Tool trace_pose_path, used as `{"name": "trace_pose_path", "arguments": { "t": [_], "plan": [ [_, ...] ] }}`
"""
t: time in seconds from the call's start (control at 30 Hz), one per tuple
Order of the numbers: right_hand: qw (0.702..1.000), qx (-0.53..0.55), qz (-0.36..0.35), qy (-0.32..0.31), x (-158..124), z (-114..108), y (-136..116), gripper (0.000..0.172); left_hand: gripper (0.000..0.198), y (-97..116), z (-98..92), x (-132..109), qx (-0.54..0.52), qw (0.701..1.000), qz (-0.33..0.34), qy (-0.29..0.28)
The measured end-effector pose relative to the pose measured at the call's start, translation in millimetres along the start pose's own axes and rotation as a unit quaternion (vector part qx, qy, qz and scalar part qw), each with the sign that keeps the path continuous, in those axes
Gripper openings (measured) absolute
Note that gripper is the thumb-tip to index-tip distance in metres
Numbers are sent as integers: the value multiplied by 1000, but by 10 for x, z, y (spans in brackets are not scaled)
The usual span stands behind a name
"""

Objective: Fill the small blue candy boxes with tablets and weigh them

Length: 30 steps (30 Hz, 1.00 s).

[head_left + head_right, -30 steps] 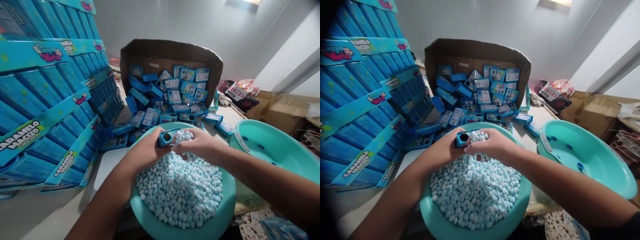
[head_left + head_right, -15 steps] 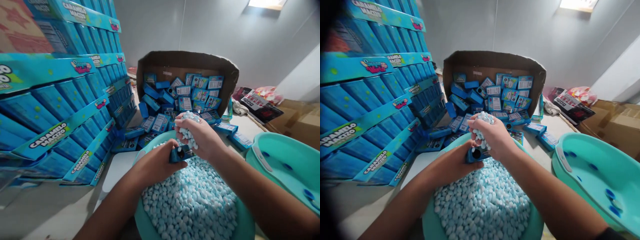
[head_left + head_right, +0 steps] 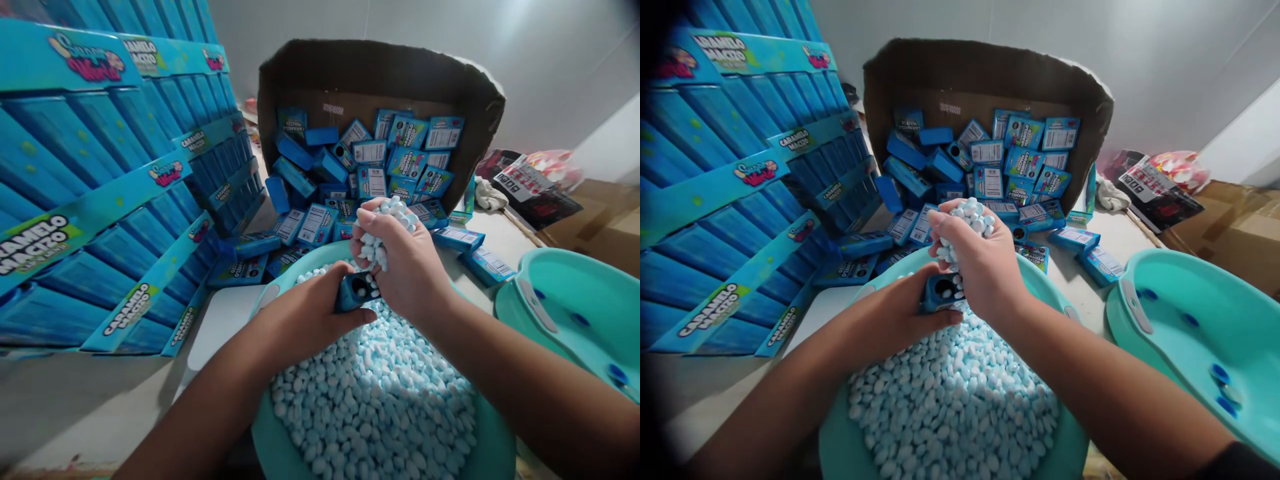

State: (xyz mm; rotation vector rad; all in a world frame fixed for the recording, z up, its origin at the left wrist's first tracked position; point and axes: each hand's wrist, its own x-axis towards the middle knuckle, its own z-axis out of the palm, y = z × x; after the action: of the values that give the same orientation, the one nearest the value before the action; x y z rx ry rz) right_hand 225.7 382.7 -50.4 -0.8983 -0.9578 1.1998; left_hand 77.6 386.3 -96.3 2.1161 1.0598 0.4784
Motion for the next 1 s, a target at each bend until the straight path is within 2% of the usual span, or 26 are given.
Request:
{"name": "trace_pose_path", "arguments": {
  "t": [0.13,0.53,0.77,1.0],
  "plan": [
    [1000,-7,-2,-11,-10,-12,13,19,55,1,-2,0,1,1000,3,2],
    [1000,18,-8,19,-80,3,19,16,53,7,-30,1,-24,999,10,-45],
    [1000,8,5,5,-112,-15,10,17,53,-19,-17,8,-40,997,38,-48],
    [1000,-24,0,-7,-106,-30,14,19,49,-43,5,20,-9,998,59,-27]
  ]
}}
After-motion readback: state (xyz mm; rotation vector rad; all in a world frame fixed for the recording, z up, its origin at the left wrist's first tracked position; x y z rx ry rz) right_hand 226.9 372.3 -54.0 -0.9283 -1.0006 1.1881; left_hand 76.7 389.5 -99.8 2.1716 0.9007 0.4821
